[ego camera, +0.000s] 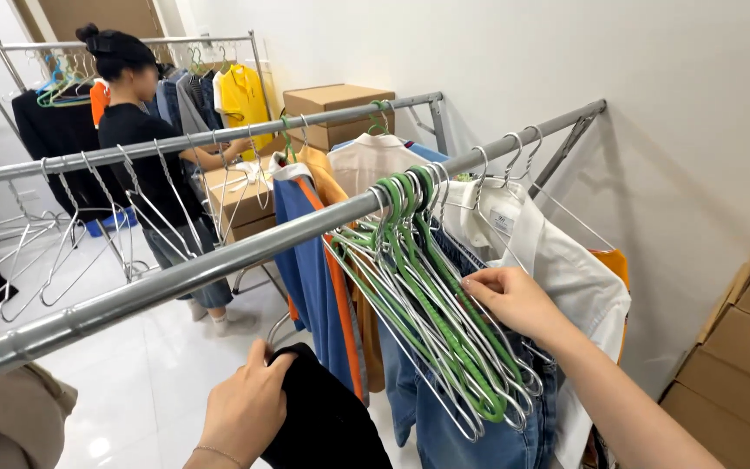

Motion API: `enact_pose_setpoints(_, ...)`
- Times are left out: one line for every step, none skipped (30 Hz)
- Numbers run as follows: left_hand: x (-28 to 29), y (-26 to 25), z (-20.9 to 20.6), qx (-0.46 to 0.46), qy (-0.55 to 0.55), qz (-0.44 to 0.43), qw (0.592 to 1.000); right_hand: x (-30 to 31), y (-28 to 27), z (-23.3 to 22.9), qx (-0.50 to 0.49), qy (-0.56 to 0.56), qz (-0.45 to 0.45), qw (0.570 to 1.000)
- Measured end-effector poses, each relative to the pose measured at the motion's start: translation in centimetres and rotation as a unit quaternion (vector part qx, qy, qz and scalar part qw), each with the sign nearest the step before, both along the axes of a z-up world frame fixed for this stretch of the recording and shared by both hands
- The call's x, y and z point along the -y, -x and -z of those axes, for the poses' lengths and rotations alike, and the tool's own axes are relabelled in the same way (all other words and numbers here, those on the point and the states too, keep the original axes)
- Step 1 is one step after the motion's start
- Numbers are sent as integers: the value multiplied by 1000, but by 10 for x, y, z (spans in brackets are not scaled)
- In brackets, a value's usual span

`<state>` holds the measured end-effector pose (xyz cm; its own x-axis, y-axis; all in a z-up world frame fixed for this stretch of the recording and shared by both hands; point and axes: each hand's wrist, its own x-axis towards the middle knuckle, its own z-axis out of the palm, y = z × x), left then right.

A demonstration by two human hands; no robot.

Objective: Bagging garments and hanging them on a clothing rack

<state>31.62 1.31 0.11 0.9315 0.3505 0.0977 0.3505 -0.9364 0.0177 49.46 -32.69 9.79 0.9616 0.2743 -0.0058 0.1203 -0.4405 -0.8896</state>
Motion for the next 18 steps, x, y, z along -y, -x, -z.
enact_pose_setpoints(1,0,0,-1,2,3,1000,1,-6,5,26,11,8,1000)
enact_pose_setpoints(1,0,0,-2,4,6,1000,1,-11,9,53,22,16,998)
enact_pose_setpoints(3,1,3,-5,5,5,1000,1,-8,10,51,24,15,998)
enact_pose_setpoints(3,0,4,7,4,14,1000,-1,-7,8,37,-23,25,999)
enact_pose_setpoints(4,0,4,19,3,24,1000,-2,-5,6,24,-70,34,997)
enact_pose_setpoints(5,0,6,20,2,22,1000,-2,-5,7,25,-71,33,997)
enact_pose_setpoints(5,0,8,32,1,30,999,-2,-5,7,64,-54,34,996)
enact_pose_setpoints(6,-1,10,46,-1,39,998,-1,-5,7,103,-38,37,993)
enact_pose_setpoints(6,0,10,48,-1,39,998,2,-6,9,106,-39,37,993)
enact_pose_setpoints(6,0,9,41,11,43,998,4,-6,10,105,-72,25,992)
enact_pose_setpoints(7,1,9,35,23,47,998,7,-6,12,105,-105,12,989)
enact_pose_setpoints(8,1,6,37,22,49,998,16,-5,14,107,-106,14,988)
enact_pose_setpoints(10,3,4,21,29,47,998,24,-3,17,103,-123,0,987)
enact_pose_setpoints(12,5,2,3,35,46,998,33,0,20,97,-140,-14,985)
enact_pose_setpoints(12,5,0,4,35,48,998,44,9,20,98,-140,-12,985)
enact_pose_setpoints(15,7,2,10,22,57,998,56,22,23,88,-146,-7,985)
enact_pose_setpoints(18,10,4,16,10,65,998,68,35,27,78,-152,-1,985)
enact_pose_setpoints(19,13,8,12,12,70,997,81,54,32,75,-151,5,986)
